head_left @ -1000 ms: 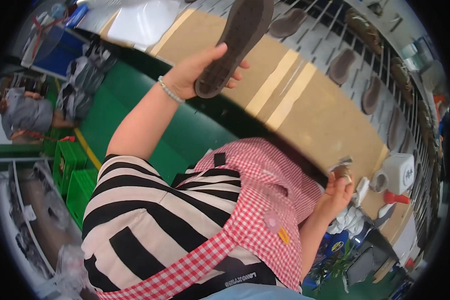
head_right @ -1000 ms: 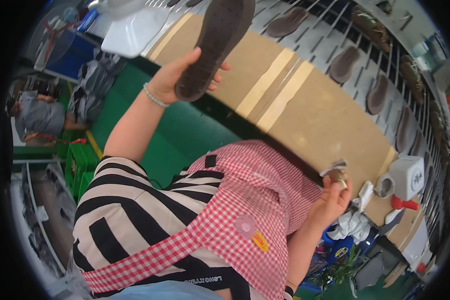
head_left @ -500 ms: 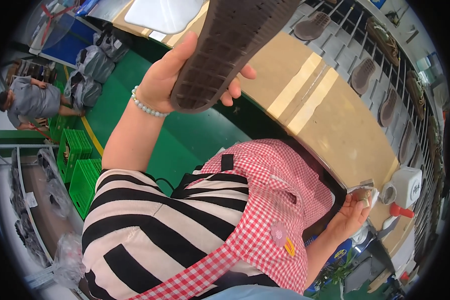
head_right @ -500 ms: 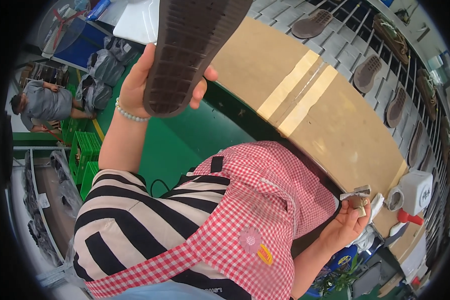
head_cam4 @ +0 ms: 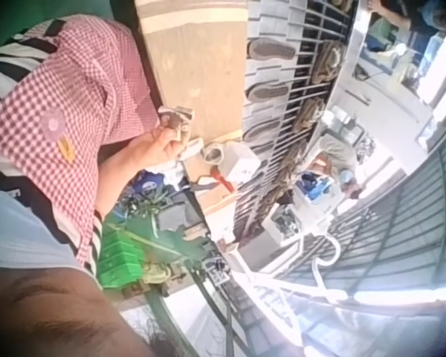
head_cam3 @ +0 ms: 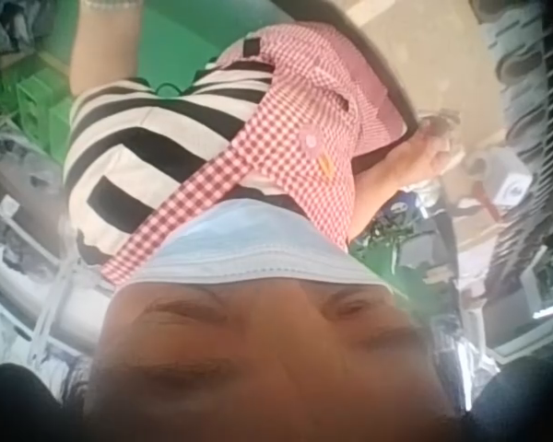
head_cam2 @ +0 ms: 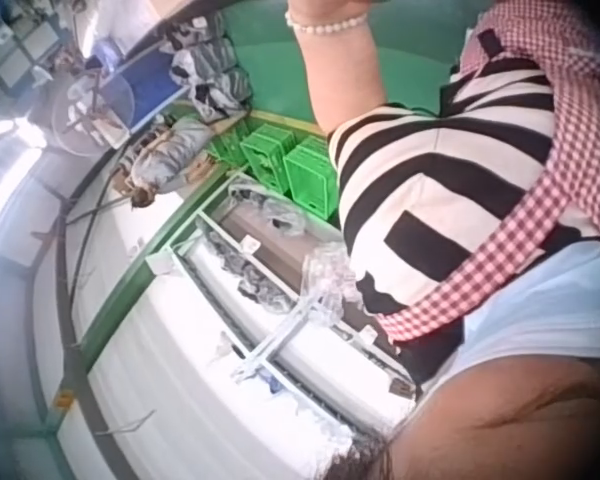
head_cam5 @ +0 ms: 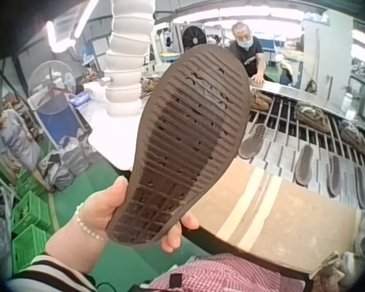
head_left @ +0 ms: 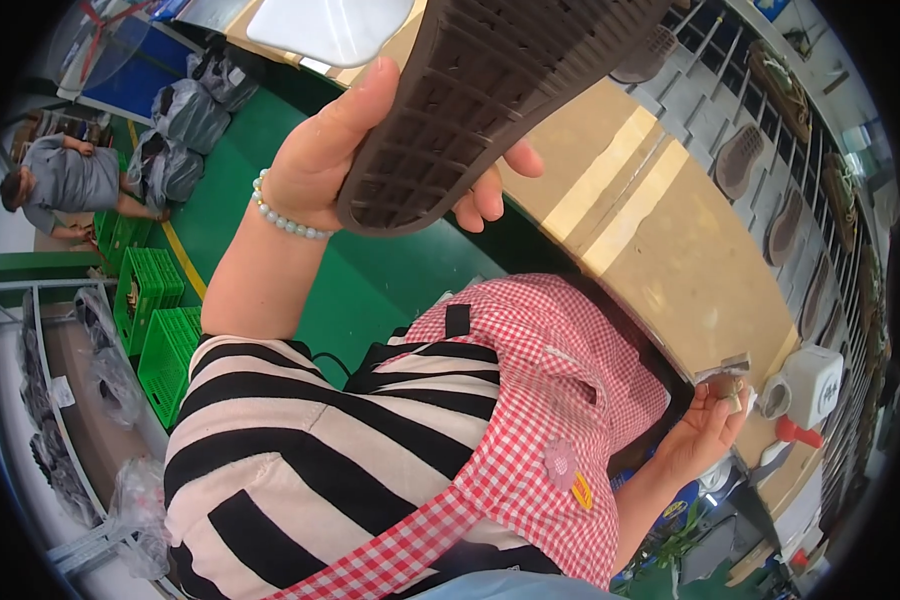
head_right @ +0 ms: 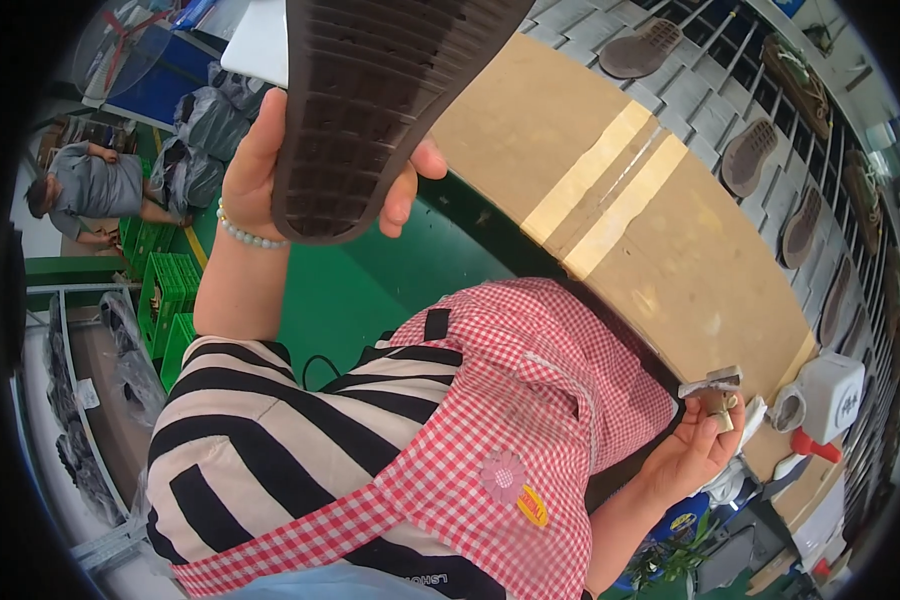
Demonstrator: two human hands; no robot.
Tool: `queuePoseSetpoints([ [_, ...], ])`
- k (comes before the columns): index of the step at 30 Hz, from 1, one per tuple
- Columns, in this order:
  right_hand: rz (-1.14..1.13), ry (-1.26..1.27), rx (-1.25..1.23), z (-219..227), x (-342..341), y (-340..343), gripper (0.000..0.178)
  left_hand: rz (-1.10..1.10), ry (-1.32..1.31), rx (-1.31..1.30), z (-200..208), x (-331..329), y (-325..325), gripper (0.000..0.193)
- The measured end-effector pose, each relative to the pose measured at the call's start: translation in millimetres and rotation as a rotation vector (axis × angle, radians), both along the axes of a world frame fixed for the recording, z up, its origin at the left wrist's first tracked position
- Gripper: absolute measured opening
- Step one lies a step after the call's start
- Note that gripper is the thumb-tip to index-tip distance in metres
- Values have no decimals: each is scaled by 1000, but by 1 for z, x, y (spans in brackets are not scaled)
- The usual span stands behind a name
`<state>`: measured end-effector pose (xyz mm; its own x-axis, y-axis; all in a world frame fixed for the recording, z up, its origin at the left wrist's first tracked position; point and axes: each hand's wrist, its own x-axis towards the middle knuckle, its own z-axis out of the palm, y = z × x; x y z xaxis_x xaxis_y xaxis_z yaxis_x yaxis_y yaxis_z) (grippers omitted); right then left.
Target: The worker is using a small hand-held brush to apply adhesive/glue to the surface of shoe soles taken from a conveyor belt.
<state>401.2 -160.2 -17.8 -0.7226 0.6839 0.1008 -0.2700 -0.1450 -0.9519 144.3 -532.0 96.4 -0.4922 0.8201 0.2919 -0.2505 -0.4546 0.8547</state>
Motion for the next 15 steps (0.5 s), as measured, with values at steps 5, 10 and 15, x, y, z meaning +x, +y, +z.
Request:
queuePoseSetpoints([
  [5,-15,18,-14,4,1,-6,41,-8,-23,-23,3,3,3,76],
  [10,-42,24,-15,3,5,-5,41,-12,-10,-38,7,7,8,78],
  [15,-48,35,-37,3,8,-4,42,-25,12,-29,13,8,19,79],
])
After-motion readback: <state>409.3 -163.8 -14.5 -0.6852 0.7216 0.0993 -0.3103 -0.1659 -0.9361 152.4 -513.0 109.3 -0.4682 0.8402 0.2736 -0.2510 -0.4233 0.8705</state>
